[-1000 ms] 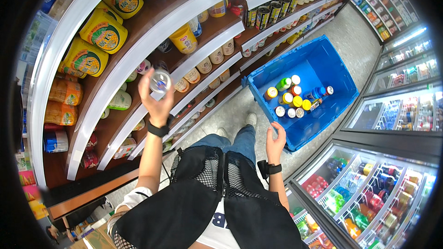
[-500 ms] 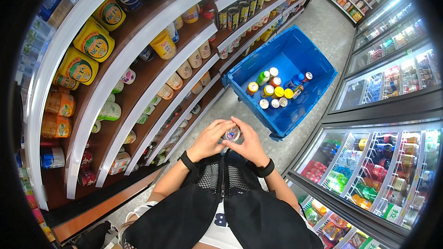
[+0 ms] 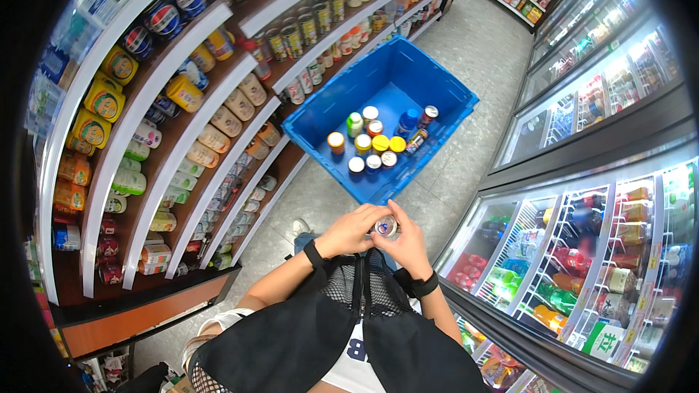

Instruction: Picking various bottled and canned beverages from shelves and placing them into a blue plastic crate.

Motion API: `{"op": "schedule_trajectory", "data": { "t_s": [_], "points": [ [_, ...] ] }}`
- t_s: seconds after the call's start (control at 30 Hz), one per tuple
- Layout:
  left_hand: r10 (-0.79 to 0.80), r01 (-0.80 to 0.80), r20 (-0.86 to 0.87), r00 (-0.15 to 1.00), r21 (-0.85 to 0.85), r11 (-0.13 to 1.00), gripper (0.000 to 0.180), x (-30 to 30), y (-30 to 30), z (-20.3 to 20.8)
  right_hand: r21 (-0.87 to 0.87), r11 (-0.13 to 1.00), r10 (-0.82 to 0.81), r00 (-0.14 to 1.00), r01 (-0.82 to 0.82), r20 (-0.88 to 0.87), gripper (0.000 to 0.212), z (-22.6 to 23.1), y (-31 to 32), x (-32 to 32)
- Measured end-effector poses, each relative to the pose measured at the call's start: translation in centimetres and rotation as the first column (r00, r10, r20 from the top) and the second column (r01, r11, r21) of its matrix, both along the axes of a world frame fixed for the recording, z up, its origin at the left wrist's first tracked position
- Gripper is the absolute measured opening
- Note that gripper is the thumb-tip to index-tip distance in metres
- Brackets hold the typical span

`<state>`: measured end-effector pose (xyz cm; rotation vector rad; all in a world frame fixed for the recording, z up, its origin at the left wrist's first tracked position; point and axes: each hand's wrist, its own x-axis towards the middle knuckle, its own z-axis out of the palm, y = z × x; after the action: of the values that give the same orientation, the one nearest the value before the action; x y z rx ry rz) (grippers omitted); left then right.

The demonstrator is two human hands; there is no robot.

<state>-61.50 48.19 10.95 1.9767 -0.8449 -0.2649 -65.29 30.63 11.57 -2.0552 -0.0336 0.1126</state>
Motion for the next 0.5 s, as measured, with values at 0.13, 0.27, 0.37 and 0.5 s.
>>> {"op": "schedule_trajectory", "data": {
  "t_s": [0.13, 0.27, 0.37, 0.5],
  "points": [
    [0.01, -0.01, -0.054, 0.999, -0.005, 1.0, 0.066, -1.3, -6.9, -0.6, -0.04, 0.997, 0.062, 0.993, -0.066, -0.1, 0.078, 0.6, -7.4, -0.4],
    [0.024, -0.019, -0.078, 0.997, 0.071, 0.997, 0.065, -1.6, -9.3, -1.6, -0.124, 0.981, 0.146, 0.989, -0.149, -0.029, 0.073, 0.1, -10.5, -0.5],
    [0.002, 0.004, -0.09, 0.996, 0.074, 0.997, 0.066, -1.3, -9.1, -1.3, -0.029, 0.993, 0.117, 0.993, -0.118, -0.032, 0.07, -0.2, -10.5, -0.7],
    [-0.034, 0.046, -0.115, 0.993, 0.106, 0.993, 0.064, 0.3, -11.2, -0.9, 0.004, 0.997, 0.072, 0.997, -0.072, -0.033, 0.069, -0.9, -12.3, -1.0]
  ]
}}
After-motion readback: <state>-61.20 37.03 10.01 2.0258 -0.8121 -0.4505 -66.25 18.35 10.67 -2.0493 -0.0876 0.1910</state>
